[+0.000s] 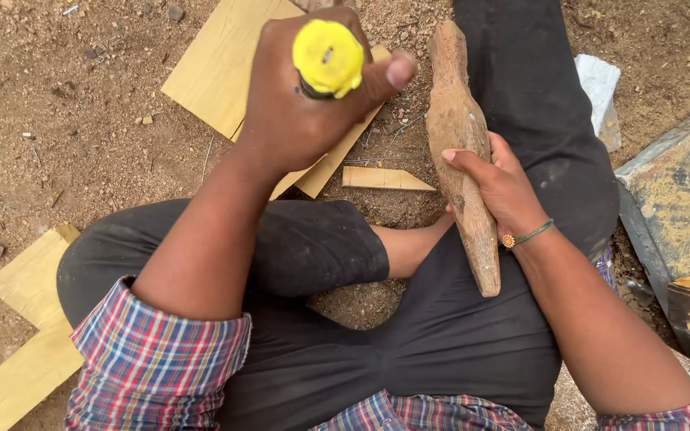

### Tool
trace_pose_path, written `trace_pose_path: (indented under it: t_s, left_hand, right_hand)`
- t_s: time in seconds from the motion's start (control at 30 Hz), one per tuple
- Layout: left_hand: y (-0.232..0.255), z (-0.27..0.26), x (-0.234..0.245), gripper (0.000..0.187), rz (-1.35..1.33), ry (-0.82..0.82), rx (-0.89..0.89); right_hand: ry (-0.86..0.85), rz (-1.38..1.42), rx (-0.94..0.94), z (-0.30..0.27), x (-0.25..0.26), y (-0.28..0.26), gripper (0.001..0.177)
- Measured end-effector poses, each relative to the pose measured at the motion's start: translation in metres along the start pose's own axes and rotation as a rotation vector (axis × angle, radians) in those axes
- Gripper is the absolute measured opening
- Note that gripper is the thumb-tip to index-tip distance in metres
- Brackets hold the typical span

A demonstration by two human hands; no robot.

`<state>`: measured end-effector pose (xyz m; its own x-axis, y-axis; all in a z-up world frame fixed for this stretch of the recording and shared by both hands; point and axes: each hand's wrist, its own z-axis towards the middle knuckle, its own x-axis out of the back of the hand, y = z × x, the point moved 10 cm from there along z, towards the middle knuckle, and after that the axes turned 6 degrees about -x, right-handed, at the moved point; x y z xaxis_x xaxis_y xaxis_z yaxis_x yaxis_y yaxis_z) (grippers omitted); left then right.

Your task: Shaping or carving wood using a chisel and a wooden mallet while sitting on the ground.

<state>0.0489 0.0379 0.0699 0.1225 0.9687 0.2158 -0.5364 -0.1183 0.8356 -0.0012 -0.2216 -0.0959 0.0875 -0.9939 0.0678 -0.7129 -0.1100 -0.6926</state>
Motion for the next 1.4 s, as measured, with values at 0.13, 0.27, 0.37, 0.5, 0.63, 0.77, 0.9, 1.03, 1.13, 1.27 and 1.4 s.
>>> trace_pose_path:
  t_s: [0.13,0.27,0.37,0.5,0.63,0.77,0.9,1.03,1.13,1.27,1.4]
  left_hand:
    - [0.012,-0.006,-0.012,0.042,-0.073,-0.028,-0.141]
    - [0.007,-0.01,-0.012,0.038,-0.122,-0.037,-0.108]
    - [0.005,-0.013,-0.012,0.036,-0.125,-0.056,-0.114]
    - [0.0,-0.014,-0.012,0.033,-0.121,-0.065,-0.099]
    - [-0.001,-0.014,-0.013,0.031,-0.091,-0.078,-0.115]
    - [-0.003,-0.015,-0.014,0.031,-0.153,-0.083,-0.12]
    - [0.004,-0.012,-0.014,0.028,-0.113,-0.08,-0.13]
    - [0.001,-0.017,-0.014,0.032,-0.064,-0.075,-0.154]
    - [0.002,-0.016,-0.014,0.032,-0.042,-0.076,-0.168]
    - [0.014,-0.011,-0.012,0.031,-0.013,-0.067,-0.203]
    - [0.013,-0.012,-0.011,0.032,-0.038,-0.061,-0.183]
  right_hand:
    - [0.002,-0.001,0.005,-0.003,-0.001,-0.002,0.06]
    - [-0.007,0.013,0.024,-0.004,-0.002,-0.004,0.059]
    - [-0.019,0.038,0.03,-0.003,-0.002,-0.003,0.059]
    - [-0.013,0.03,0.031,-0.003,-0.001,-0.003,0.062]
    - [-0.004,0.008,0.024,-0.003,-0.001,-0.004,0.063]
    - [-0.012,0.016,0.024,-0.003,-0.001,-0.004,0.064]
    - [-0.014,0.01,0.029,-0.006,-0.003,-0.006,0.063]
    - [-0.006,0.015,0.022,-0.005,-0.002,-0.005,0.063]
    - [-0.035,0.031,0.041,-0.003,-0.002,-0.004,0.062]
    - [-0.026,0.028,0.029,-0.004,-0.002,-0.004,0.062]
    - [-0.028,0.038,0.032,-0.003,-0.002,-0.004,0.062]
